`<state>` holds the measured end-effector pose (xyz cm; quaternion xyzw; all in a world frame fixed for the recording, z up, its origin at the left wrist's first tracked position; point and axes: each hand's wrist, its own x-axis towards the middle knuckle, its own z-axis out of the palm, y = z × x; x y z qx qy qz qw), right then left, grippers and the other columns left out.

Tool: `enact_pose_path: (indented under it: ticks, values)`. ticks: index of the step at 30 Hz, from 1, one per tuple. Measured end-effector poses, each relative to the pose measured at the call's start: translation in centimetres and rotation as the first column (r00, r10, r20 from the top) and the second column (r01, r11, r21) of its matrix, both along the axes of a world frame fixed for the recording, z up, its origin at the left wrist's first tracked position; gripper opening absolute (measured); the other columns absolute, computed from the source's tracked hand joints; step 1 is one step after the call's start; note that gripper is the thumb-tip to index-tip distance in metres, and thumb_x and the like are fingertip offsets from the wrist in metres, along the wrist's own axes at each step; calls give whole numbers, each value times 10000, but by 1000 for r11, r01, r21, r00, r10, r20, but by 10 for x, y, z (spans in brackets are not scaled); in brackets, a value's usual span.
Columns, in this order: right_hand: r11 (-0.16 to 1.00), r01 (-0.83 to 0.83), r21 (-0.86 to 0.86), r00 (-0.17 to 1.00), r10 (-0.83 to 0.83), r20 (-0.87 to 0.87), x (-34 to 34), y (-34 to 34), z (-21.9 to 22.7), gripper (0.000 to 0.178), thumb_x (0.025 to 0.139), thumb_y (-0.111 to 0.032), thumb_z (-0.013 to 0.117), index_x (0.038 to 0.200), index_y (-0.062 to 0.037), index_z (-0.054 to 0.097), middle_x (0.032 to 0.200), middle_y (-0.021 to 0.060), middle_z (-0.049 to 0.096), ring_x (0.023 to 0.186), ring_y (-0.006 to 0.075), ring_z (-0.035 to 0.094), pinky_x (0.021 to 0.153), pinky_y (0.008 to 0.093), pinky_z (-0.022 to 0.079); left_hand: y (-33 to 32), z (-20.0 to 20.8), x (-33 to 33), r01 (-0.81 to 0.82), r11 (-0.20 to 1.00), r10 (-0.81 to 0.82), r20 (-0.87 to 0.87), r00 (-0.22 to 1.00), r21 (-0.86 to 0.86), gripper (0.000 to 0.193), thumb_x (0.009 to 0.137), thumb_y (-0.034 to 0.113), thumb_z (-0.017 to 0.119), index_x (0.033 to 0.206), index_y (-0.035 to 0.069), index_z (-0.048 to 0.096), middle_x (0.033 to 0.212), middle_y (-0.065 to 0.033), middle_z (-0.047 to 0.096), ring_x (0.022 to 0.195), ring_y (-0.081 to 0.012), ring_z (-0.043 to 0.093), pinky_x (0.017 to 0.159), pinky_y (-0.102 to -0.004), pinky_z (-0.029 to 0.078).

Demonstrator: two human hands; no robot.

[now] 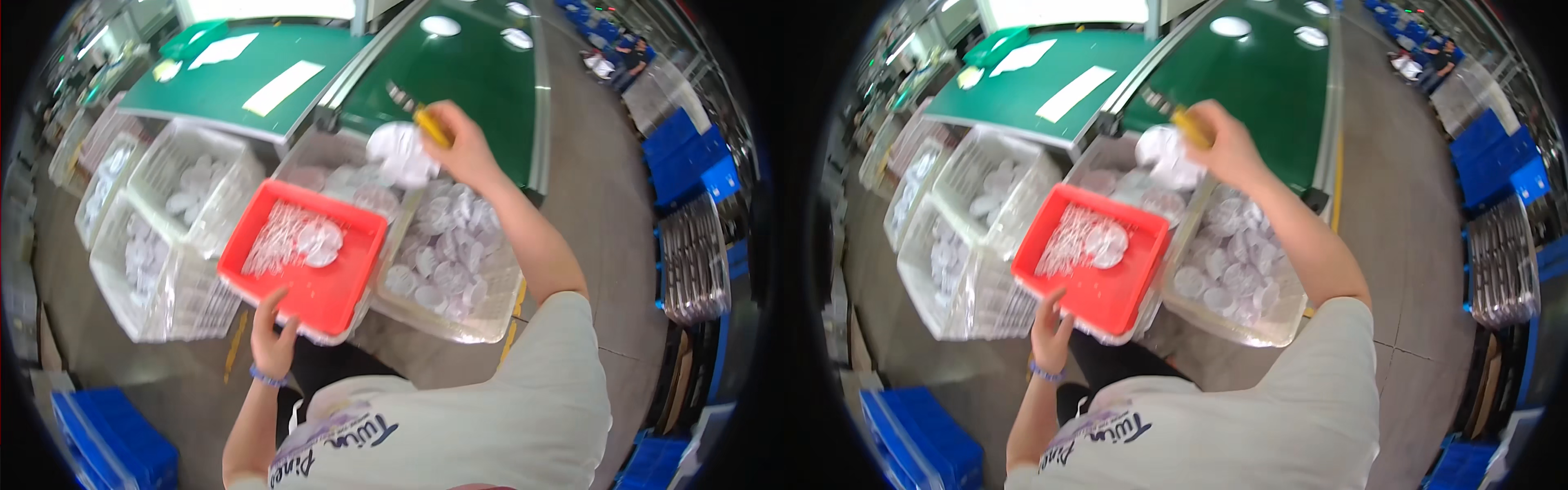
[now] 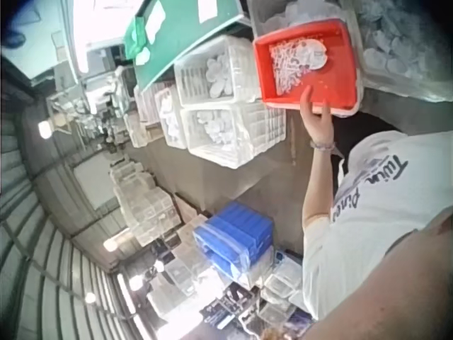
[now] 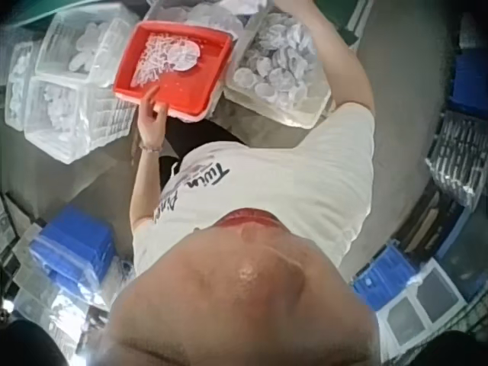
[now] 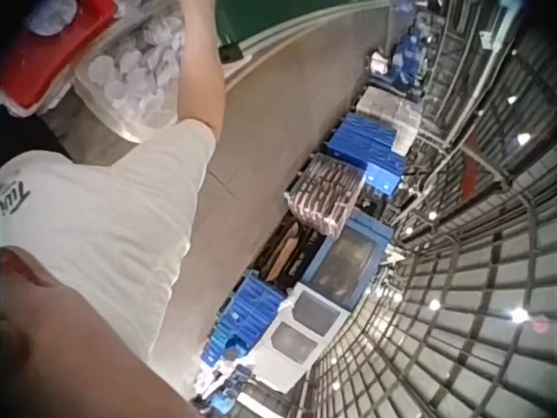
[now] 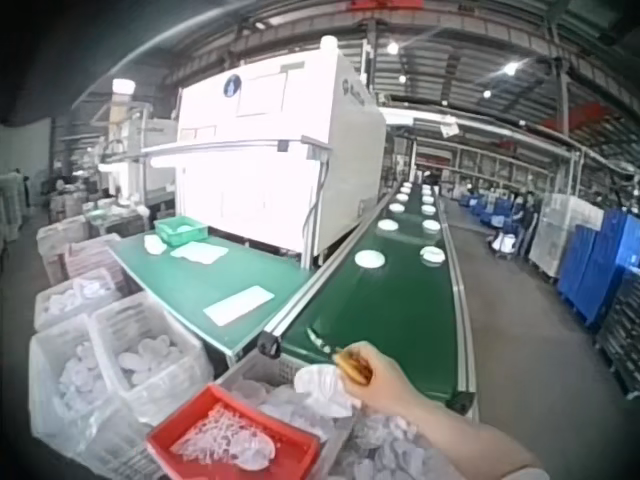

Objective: Lining a container with a plastic liner and sorting small manufactured parts into individual bags.

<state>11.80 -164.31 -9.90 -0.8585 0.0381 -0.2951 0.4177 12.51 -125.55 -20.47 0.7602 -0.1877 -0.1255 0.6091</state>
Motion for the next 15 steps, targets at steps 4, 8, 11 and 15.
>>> enact_pose_path:
  ticks: [4,8,11,15]
  values:
    - [742,-513,432,671,660,-337,-24,122,-62,416,758,-86,684,1132,-34,509,979,12,564,864,65,521,775,237,433,-27,37,2,291,952,-305,187,934,99,753,649,175,764,1296,10,415,1176,-182,541,1105,-302,513,953,-358,381]
    - [819,-483,311,717,573,-397,-33,185,-74,475,719,-25,671,1161,-12,496,1024,58,572,899,93,542,778,248,446,-3,16,5,371,882,-357,-100,929,292,461,717,181,714,1129,41,562,930,-119,646,878,-221,615,799,-315,468]
    - [899,-383,212,879,425,-216,-39,191,-94,502,698,-22,672,1172,-31,506,1066,85,562,970,144,550,799,272,445,29,-33,8,80,986,-133,-389,912,-149,357,758,16,642,1085,20,497,965,-64,601,884,-110,575,752,-253,484]
    - [882,-465,71,788,449,-422,-61,208,-71,568,637,-10,667,1182,-73,522,1076,119,540,994,245,552,817,323,439,41,-45,-4,-124,973,35,-404,914,-196,394,771,-6,606,1136,25,460,1019,-62,577,961,-115,553,825,-263,466]
